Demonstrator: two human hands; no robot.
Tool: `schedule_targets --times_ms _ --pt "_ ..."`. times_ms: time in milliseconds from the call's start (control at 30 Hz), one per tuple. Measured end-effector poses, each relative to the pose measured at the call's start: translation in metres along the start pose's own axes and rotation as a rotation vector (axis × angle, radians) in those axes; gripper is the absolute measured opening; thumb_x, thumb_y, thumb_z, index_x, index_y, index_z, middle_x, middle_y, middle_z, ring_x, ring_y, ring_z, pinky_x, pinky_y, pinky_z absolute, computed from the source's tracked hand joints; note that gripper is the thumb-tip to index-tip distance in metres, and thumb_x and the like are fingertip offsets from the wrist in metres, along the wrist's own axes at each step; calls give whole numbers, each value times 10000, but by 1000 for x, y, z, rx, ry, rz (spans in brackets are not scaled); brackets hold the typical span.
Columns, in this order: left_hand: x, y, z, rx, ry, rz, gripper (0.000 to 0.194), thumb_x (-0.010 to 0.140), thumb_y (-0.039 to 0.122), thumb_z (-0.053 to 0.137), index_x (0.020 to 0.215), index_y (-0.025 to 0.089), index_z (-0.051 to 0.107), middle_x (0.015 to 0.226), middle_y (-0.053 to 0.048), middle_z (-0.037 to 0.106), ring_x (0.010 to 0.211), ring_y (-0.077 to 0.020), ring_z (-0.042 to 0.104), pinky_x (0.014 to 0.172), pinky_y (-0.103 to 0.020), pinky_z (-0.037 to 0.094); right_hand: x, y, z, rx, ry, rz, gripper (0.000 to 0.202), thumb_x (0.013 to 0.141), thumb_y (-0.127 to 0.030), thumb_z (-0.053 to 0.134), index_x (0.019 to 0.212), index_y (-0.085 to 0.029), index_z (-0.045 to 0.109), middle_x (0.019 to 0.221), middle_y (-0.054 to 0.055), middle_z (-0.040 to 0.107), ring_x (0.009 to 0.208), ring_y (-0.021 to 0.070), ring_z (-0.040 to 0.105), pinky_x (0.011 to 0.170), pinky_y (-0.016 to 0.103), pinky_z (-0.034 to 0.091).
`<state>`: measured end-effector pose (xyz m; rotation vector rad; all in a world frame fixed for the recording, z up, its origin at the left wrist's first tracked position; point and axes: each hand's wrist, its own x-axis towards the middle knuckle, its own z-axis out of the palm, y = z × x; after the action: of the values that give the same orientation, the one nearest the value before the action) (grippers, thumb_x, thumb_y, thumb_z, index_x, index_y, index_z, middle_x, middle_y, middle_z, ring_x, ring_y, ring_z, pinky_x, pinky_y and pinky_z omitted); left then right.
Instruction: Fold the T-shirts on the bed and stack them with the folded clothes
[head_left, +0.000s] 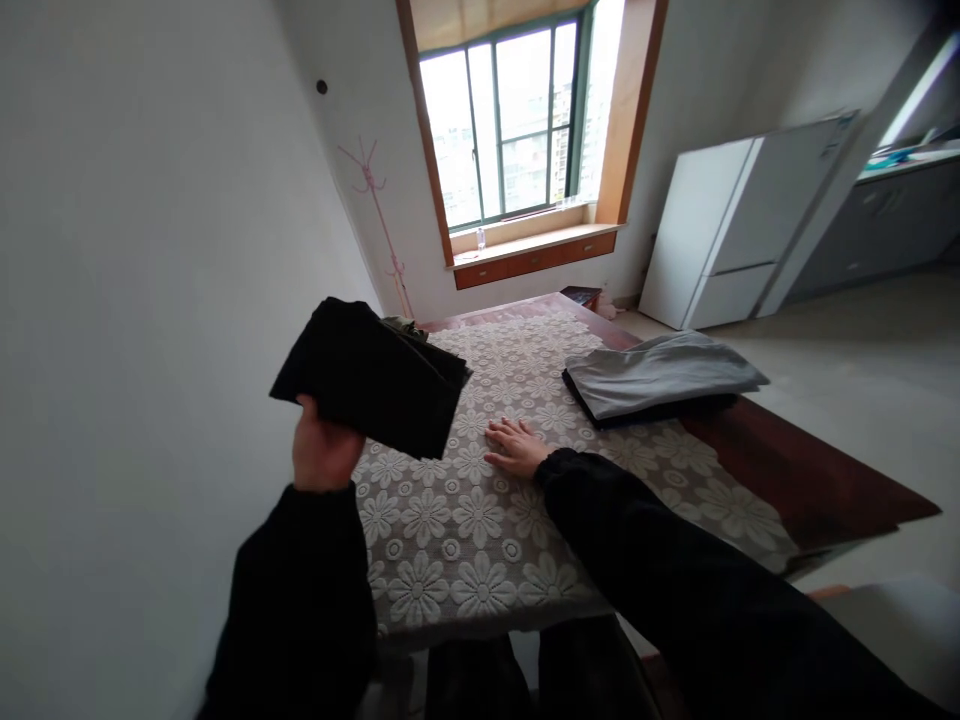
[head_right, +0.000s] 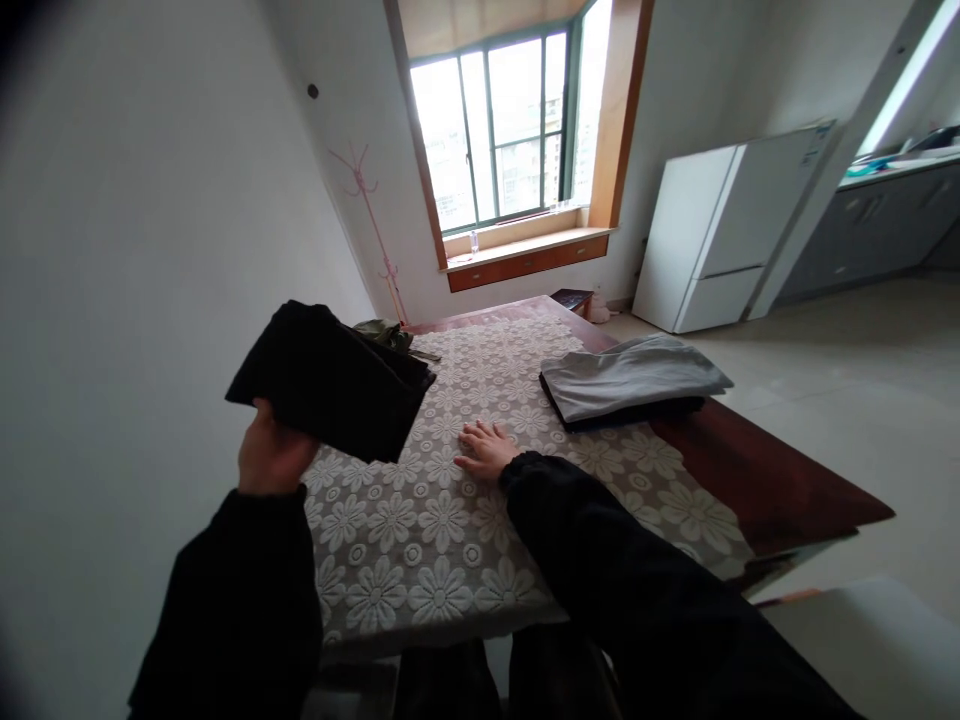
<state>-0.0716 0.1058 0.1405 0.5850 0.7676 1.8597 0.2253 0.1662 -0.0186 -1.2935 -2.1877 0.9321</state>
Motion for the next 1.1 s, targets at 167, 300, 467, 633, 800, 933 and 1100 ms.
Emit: schedule_targets --times_ms 167,300,467,633,800,933,1100 --pt "-164 -91 -52 68 231 -360 500 988 623 500 1276 294 742 1272 -50 771 1345 -284 621 1126 -394 520 -125 -45 31 930 -97 101 947 946 -862 131 1436 -222 628 1353 122 708 1345 335 590 1127 532 426" --pt "-254 -139 -102 253 410 -667 752 893 806 452 1475 348 585 1388 -87 706 1356 -357 602 1047 -470 585 -239 -58 85 1531 54 328 837 900 -887 354 1344 -268 701 1262 117 759 1304 351 621 1136 536 399" --pt "-279 -125 -125 611 292 -138 787 958 441 600 1636 449 200 1714 9 330 1557 -294 332 1243 -462 381 -289 -50 124 1724 260 492 575 873 -691 611 1146 -221 797 1138 121 800 1240 387 658 1107 572 429" --pt "-272 -100 -134 1250 -240 431 737 944 165 546 1605 428 354 1727 30 282 1615 -284 137 1321 -566 119 -284 -52 130 1741 275 466 204 761 -427 753 796 -231 797 1032 82 819 1139 389 709 1080 570 467" --pt "-273 -118 -136 1496 -1050 373 981 832 186 646 1682 288 167 1695 -134 315 1562 -392 291 1253 -695 218 -281 -66 131 1798 202 505 327 788 -479 781 979 -216 819 1023 98 820 1105 383 724 1033 563 504" --pt "-284 -140 -131 1552 -1052 381 1284 693 417 864 1689 209 80 1725 -230 86 1568 -496 162 1208 -745 242 -284 -63 135 1814 197 552 412 756 -532 802 1014 -213 831 1033 112 821 1137 399 712 1048 562 496" --pt "-284 -141 -128 1569 -1020 471 1148 774 444 859 1678 278 172 1738 -202 99 1573 -457 202 1211 -692 299 -293 -54 143 1821 177 535 558 724 -704 784 1032 -241 834 1102 121 811 1267 406 642 1126 578 432"
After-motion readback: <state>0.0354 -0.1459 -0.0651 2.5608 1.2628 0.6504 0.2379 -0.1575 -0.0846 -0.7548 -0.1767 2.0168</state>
